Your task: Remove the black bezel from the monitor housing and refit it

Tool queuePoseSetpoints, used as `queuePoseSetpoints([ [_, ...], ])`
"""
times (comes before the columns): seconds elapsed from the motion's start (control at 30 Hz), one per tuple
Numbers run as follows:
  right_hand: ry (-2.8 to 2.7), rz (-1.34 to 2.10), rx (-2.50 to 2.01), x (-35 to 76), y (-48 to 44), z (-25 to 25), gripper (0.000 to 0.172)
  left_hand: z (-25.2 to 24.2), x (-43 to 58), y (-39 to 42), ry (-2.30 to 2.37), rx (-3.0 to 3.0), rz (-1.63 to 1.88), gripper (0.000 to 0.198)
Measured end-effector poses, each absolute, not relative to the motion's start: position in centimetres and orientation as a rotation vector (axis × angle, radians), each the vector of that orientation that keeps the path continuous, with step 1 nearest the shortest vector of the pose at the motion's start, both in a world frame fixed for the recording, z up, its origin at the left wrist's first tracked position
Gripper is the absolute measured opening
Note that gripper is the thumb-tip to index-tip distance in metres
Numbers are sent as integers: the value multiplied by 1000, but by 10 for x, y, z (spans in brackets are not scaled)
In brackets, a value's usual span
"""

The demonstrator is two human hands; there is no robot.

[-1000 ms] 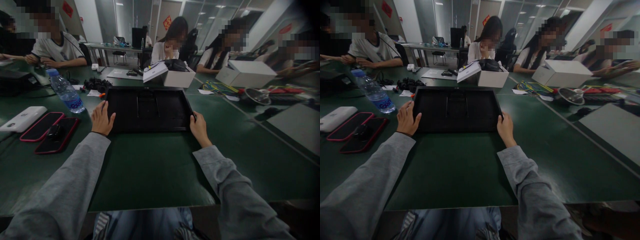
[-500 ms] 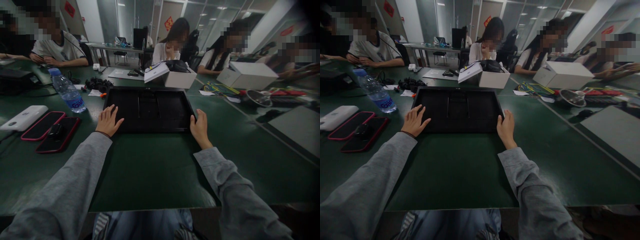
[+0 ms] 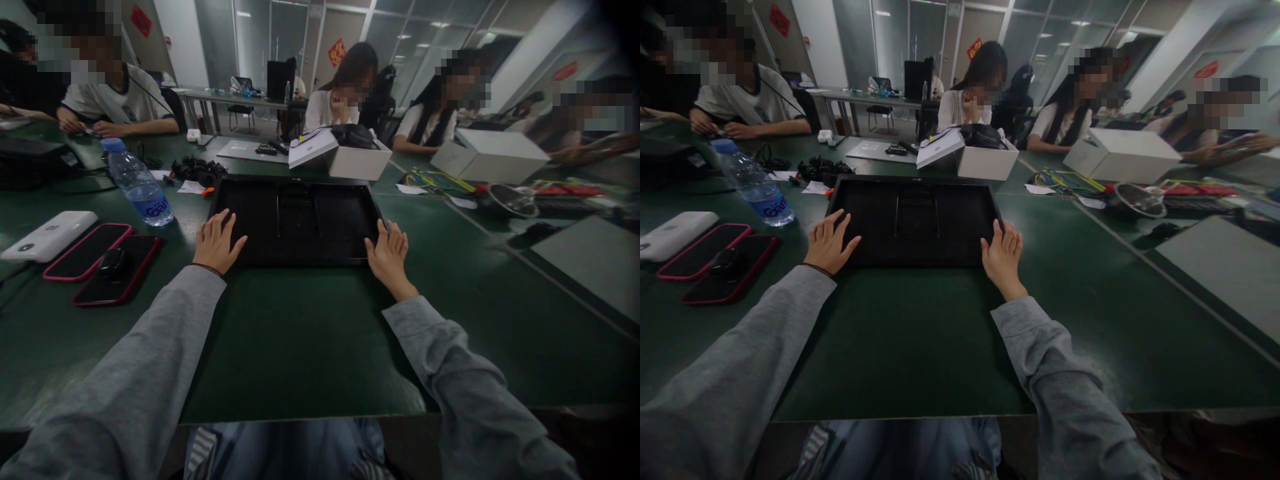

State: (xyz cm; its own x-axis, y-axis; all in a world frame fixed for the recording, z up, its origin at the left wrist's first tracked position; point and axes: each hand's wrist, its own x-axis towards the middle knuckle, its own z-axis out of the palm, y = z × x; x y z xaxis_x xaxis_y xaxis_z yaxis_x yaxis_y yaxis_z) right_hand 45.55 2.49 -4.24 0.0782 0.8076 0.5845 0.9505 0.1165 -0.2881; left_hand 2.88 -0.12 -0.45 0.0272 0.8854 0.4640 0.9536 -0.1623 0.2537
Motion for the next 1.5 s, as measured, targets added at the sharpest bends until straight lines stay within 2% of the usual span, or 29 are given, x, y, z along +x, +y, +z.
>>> queuePoseSetpoints([
  [0.17,-1753,-261,-1721,454,24,-41,63,9,36,-9,-1914,-2058,-933,69],
  [0.4,-1747,-253,-1727,452,20,-37,65,-7,44,-8,-1931,-2216,-745,85],
  [0.87,-1777,-445,-1674,417,14,-31,74,-21,39,1,-1868,-2202,-620,82],
  [1.3,-2029,-489,-1659,401,11,-44,77,-22,39,0,-1853,-2219,-689,81],
  [1.5,-1991,-456,-1612,403,7,-35,78,-13,37,-2,-1864,-2171,-828,70],
])
